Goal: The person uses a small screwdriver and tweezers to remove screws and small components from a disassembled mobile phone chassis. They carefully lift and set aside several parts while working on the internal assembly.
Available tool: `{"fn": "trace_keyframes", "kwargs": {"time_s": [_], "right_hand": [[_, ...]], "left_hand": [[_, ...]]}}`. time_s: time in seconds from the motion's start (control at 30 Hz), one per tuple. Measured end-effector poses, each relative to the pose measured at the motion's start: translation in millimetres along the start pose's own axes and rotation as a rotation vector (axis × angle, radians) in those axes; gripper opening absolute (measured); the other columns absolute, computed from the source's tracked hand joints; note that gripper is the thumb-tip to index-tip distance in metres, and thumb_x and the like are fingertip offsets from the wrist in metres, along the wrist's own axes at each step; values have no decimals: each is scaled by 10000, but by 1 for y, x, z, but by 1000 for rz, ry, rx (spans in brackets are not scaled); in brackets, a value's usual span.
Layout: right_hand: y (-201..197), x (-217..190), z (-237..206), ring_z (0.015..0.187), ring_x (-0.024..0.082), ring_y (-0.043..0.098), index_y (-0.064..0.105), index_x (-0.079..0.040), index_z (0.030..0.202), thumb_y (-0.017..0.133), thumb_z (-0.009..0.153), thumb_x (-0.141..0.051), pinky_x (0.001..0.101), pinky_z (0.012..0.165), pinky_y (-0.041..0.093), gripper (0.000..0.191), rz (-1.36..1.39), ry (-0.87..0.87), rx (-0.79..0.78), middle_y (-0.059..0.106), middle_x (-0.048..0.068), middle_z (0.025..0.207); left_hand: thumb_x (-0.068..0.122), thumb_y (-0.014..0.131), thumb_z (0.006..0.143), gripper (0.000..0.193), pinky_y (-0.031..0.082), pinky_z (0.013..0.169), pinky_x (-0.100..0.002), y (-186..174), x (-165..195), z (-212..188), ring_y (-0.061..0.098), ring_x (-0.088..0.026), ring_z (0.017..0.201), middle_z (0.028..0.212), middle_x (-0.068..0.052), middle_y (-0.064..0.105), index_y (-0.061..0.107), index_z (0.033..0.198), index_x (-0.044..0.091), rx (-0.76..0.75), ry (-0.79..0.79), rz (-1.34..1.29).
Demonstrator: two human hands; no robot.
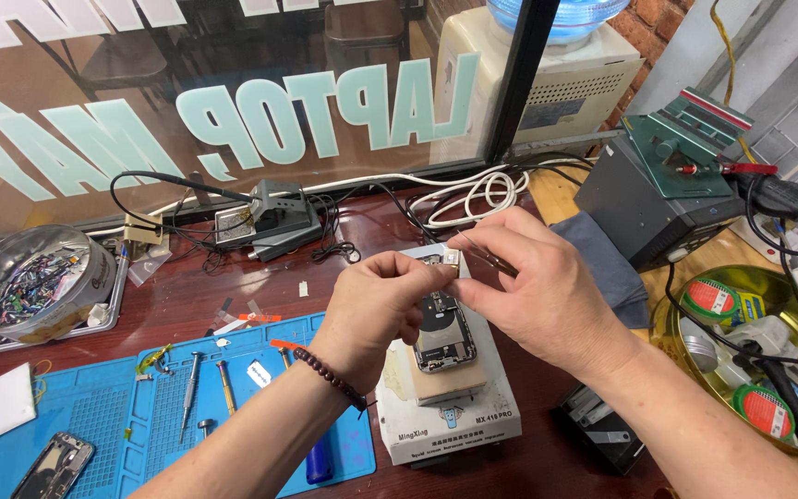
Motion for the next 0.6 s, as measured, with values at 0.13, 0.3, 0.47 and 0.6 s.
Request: {"fn": "trace_keyframes", "kwargs": {"time_s": [0.13,0.3,0.47,0.6], "right_hand": [[4,6,0,819,148,694,727,-59,1096,802,786,-108,277,671,581,323,-26,84,-52,660,43,1011],[4,-5,1,876,154,685,722,-39,1078,838,768,-139,286,701,574,346,-90,-40,-44,660,55,1030],[7,15,-3,886,109,689,717,-50,1090,821,792,-172,255,694,614,338,9,104,-52,652,33,1054],[-2,42,-9,731,105,629,739,-55,1107,832,800,-192,272,641,521,348,-49,211,35,677,15,975]], "left_hand": [[257,849,745,284,427,426,-240,-3,10,0,538,-74,499,627,3,614,639,756,66,58,61,137],[218,822,755,240,436,439,-238,-9,13,1,539,-75,509,637,7,612,645,756,57,93,98,135],[188,751,812,205,443,451,-259,-23,1,9,541,-94,518,624,-8,581,629,762,32,103,74,-4],[198,738,821,183,503,498,-277,-45,-10,25,593,-99,567,680,-6,655,699,807,20,180,100,205]]}}
Point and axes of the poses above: each hand's wrist, its own z-axis towards the middle knuckle, its own y-axis out of the palm, x = y × z, the point moved 8 cm from there along z, towards the middle knuckle
